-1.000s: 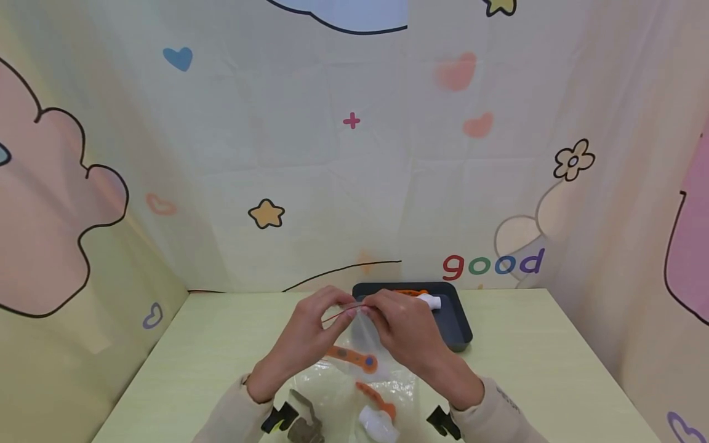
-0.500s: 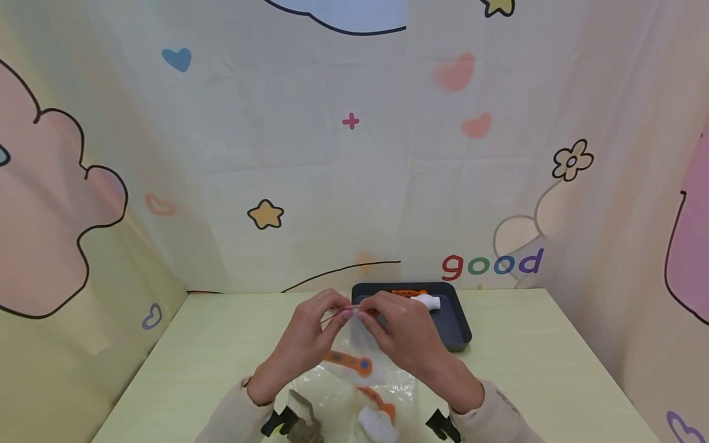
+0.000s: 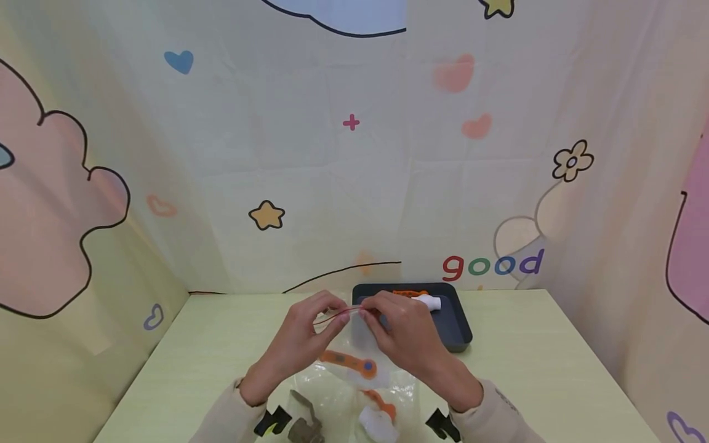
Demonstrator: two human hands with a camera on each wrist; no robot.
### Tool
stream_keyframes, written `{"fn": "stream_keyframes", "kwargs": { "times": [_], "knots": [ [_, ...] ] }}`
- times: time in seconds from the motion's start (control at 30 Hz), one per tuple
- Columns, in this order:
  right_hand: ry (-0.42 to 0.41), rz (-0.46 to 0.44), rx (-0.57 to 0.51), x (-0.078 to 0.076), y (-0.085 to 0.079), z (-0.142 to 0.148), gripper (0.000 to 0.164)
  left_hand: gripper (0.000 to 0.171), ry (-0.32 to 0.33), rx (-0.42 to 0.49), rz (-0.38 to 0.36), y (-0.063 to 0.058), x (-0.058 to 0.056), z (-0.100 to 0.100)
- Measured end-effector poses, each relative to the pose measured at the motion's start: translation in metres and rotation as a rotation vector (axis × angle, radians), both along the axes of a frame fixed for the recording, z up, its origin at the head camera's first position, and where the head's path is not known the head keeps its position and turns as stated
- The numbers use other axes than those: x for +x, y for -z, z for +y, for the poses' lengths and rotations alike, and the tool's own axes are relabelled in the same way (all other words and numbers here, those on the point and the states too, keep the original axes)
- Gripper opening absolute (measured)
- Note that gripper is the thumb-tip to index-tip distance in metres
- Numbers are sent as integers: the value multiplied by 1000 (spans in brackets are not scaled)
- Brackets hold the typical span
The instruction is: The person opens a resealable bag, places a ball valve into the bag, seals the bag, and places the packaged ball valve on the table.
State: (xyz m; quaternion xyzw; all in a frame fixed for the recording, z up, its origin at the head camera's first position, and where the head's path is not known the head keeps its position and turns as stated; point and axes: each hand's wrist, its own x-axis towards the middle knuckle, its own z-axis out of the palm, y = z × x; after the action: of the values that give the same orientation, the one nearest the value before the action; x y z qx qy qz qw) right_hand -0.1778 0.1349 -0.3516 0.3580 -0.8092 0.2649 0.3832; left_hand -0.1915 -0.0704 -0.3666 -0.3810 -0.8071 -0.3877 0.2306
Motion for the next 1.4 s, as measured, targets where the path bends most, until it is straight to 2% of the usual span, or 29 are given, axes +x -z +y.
{"fn": "stream_keyframes", "kwargs": {
  "times": [0.4, 0.8, 1.1, 1.4],
  "knots": [
    [-13, -12, -8, -1, 1, 1, 14, 5, -17, -11, 61, 4, -3, -3],
    [-4, -28, -6, 1, -2, 6, 14, 6, -16, -6, 5, 7, -4, -7],
    [-13, -37, -2, 0, -1, 5, 15, 3, -37, -11, 20, 6, -3, -6],
    [-13, -26, -19, -2, -1, 7, 15, 9, -36, -13, -76, 9, -5, -13]
  ]
}}
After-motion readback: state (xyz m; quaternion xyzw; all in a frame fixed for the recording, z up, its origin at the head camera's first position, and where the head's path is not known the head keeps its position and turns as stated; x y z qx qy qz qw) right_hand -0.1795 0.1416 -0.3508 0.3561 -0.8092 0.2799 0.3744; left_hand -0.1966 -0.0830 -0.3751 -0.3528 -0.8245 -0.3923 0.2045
